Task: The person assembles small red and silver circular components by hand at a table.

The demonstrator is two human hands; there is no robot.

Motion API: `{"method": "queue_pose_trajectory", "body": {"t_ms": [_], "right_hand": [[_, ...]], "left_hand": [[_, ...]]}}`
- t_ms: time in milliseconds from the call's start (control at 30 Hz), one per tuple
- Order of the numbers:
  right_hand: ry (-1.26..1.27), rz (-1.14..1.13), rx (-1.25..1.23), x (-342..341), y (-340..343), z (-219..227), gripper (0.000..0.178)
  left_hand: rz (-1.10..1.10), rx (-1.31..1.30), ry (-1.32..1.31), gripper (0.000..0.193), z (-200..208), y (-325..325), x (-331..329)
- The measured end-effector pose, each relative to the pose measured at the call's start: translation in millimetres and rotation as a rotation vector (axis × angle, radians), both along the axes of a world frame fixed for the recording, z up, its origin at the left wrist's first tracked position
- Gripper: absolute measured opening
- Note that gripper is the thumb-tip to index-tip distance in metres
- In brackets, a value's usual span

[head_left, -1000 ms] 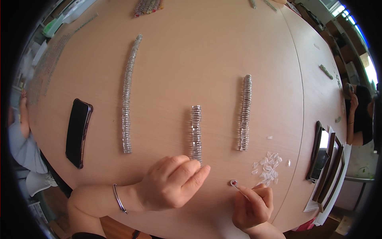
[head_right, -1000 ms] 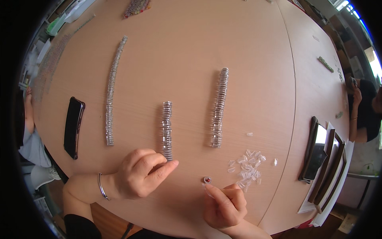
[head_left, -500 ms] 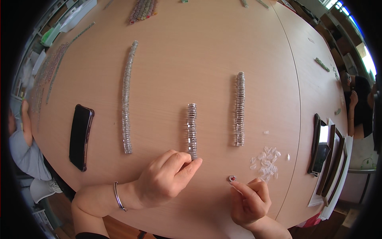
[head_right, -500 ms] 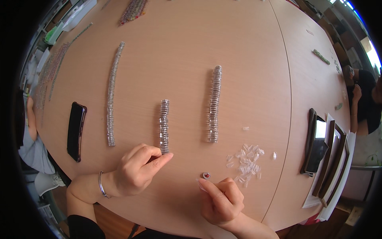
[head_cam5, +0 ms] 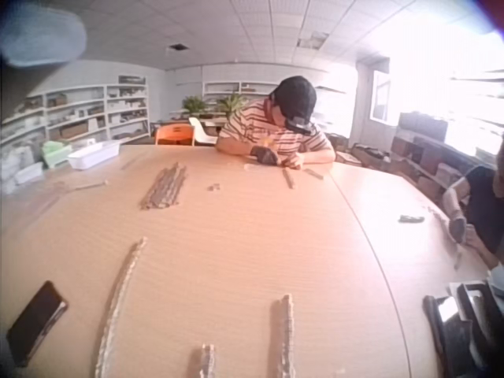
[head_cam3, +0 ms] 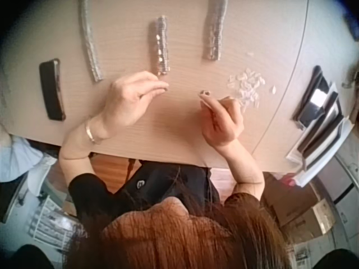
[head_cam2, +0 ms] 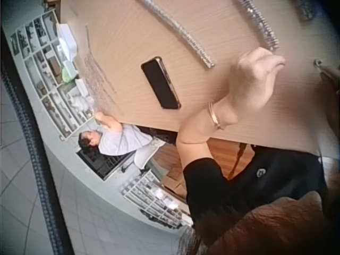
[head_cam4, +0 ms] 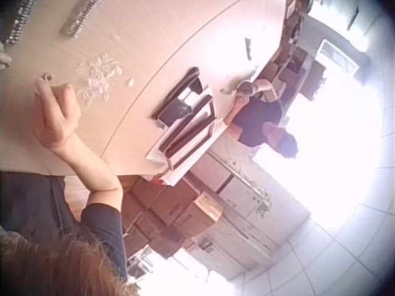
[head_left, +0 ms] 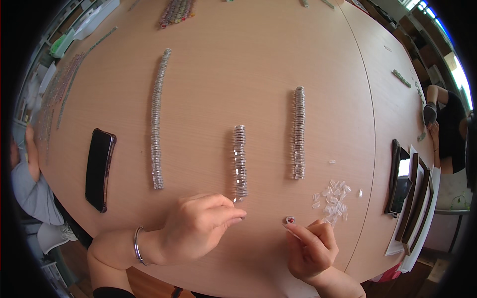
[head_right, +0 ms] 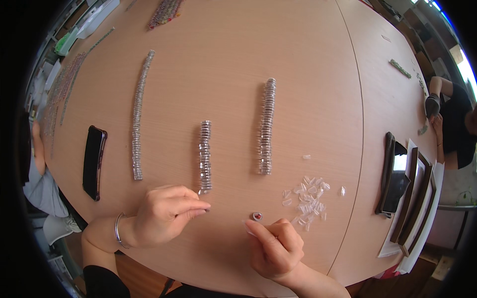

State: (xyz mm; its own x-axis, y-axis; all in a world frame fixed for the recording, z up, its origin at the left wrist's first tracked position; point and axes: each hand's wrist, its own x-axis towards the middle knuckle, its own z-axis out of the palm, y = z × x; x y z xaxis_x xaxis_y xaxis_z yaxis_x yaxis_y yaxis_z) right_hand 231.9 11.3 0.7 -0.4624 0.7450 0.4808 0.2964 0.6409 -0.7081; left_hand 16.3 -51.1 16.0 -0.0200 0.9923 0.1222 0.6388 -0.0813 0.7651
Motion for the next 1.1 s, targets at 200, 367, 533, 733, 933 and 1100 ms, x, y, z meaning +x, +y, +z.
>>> {"method": "queue_pose_trajectory", "body": {"t_ms": [200,367,533,733,933,1100], "right_hand": [[-0.013,0.030,0.023,-2,1,1,0.032],[-0.029,0.028,0.018,-2,-1,1,0.032],[-0.048,0.025,0.007,0,0,2,0.032],[-0.064,0.074,0.030,-3,-2,1,0.032],[-0.131,0.091,0.056,-1,-4,0,0.032],[-0.195,0.105,0.040,-6,-9,0,0.031]], "left_hand": [[-0.092,0.035,-0.023,0.016,-1,-5,17],[-0.115,0.106,0.058,0.020,-4,-4,17],[-0.182,0.249,0.130,0.028,-6,0,9],[-0.242,0.213,0.144,0.021,-9,1,14],[-0.254,0.450,0.359,0.017,-6,-11,17],[-0.270,0.463,0.529,0.015,-12,-22,22]]}}
